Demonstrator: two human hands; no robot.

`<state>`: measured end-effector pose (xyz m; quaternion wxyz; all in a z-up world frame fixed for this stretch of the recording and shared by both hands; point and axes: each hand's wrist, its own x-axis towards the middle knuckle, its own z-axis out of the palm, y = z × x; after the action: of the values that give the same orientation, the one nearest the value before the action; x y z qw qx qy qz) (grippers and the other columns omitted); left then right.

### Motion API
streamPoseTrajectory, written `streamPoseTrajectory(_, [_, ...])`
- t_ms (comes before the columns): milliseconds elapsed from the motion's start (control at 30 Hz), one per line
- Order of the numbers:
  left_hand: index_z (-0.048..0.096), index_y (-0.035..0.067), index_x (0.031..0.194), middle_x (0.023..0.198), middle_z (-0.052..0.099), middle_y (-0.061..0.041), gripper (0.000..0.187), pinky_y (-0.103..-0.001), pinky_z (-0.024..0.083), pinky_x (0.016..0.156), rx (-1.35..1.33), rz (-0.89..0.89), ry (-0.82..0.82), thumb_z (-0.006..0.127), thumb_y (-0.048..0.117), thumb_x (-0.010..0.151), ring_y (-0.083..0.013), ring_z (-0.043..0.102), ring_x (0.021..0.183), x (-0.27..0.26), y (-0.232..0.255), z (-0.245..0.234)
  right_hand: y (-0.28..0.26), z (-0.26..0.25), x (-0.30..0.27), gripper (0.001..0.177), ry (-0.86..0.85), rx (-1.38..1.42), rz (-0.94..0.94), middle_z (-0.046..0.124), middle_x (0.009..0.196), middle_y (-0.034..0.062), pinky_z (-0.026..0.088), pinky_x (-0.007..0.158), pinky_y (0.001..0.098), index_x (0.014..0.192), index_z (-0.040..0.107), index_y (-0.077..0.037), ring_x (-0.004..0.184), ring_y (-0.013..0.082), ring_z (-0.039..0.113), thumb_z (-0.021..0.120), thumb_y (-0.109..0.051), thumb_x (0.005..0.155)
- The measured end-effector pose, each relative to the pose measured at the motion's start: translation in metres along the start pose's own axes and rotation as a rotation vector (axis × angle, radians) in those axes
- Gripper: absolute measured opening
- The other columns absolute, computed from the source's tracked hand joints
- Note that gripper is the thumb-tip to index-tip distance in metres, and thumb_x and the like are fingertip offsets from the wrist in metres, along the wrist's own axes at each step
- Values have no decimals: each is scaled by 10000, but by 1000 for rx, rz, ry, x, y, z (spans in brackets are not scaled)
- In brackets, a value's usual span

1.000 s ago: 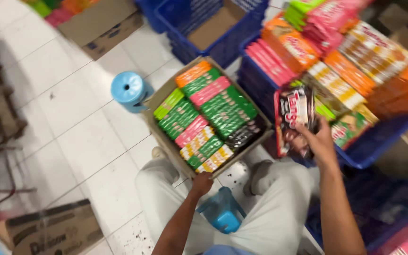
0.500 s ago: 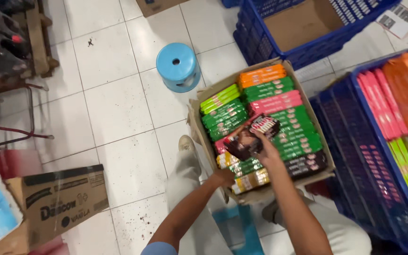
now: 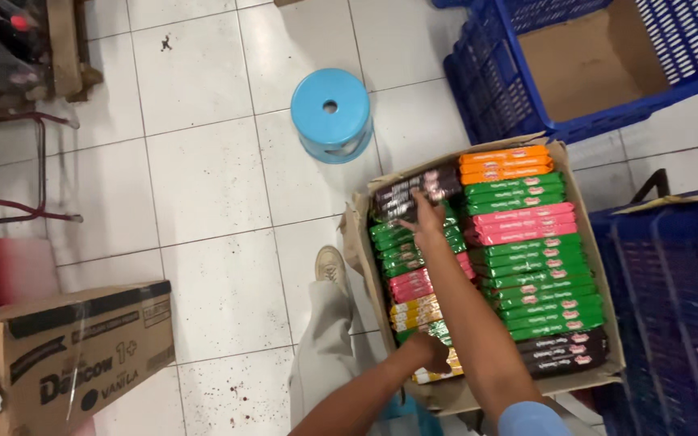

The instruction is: The person sits on a low stool and transfers packets of Tango drink mix from a cardboard box into a blue plastic crate. They pick up the packets by hand and arrange them in neat rows within the crate.

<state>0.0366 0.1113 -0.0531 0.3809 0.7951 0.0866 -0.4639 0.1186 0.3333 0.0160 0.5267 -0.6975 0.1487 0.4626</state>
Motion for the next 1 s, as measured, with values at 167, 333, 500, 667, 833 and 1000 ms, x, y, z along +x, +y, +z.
streamPoseTrajectory(167, [672, 87, 1361, 1403, 650, -129, 632, -459, 568, 902, -64, -10, -6, 434, 528, 974, -343, 652, 1238, -7, -2, 3, 8, -11, -5, 881, -35, -96, 22, 220, 1690, 117, 531, 1050, 546, 1624, 176, -215, 1359, 428, 493, 680, -233, 902])
streamPoseTrajectory(333, [601, 115, 1445, 1458, 582, -102, 642, -466, 560, 900, -42, -34, -84, 324, 522, 1033, -329, 618, 1262, -15, -5, -1, 10, -12, -2, 960, -150, 30, 20, 86, 1713, 140, 535, 1093, 552, 1650, 43, -262, 1289, 455, 596, 630, -94, 910])
streamPoseTrajectory(500, [697, 43, 1304, 1353, 657, -120, 693, -450, 580, 786, -62, -18, -86, 357, 580, 1030, -322, 689, 1115, -20, -9, -3, 19, -42, -11, 886, -263, -78, 4, 220, 1695, 169, 288, 1202, 665, 1651, -9, -296, 1356, 422, 542, 547, -223, 965])
streamPoseTrajectory(667, [687, 21, 1302, 1320, 671, -212, 737, -499, 543, 904, -122, -27, 89, 460, 636, 963, -411, 656, 1174, -24, -23, 7, 68, -133, -25, 508, -294, 17, -50, 722, 1191, 127, 580, 768, 387, 1417, 439, -154, 938, 234, 703, 606, -187, 938])
streamPoseTrajectory(833, [617, 95, 1366, 1374, 621, -194, 552, -520, 516, 916, -131, -22, 133, 456, 485, 1011, -403, 615, 1217, -37, -33, 12, 68, -270, -79, 341, -327, -112, -116, 775, 1124, 110, 577, 718, 354, 1231, 719, -46, 892, 216, 751, 646, -203, 936])
streamPoseTrajectory(1000, [617, 55, 947, 948, 683, -221, 312, -559, 435, 735, -116, 312, 474, 479, 330, 1001, -424, 641, 893, -36, -34, 31, 18, -391, -145, 271, -277, -66, -361, 786, 1136, 159, 553, 682, 300, 1145, 715, -17, 878, 218, 735, 621, -184, 953])
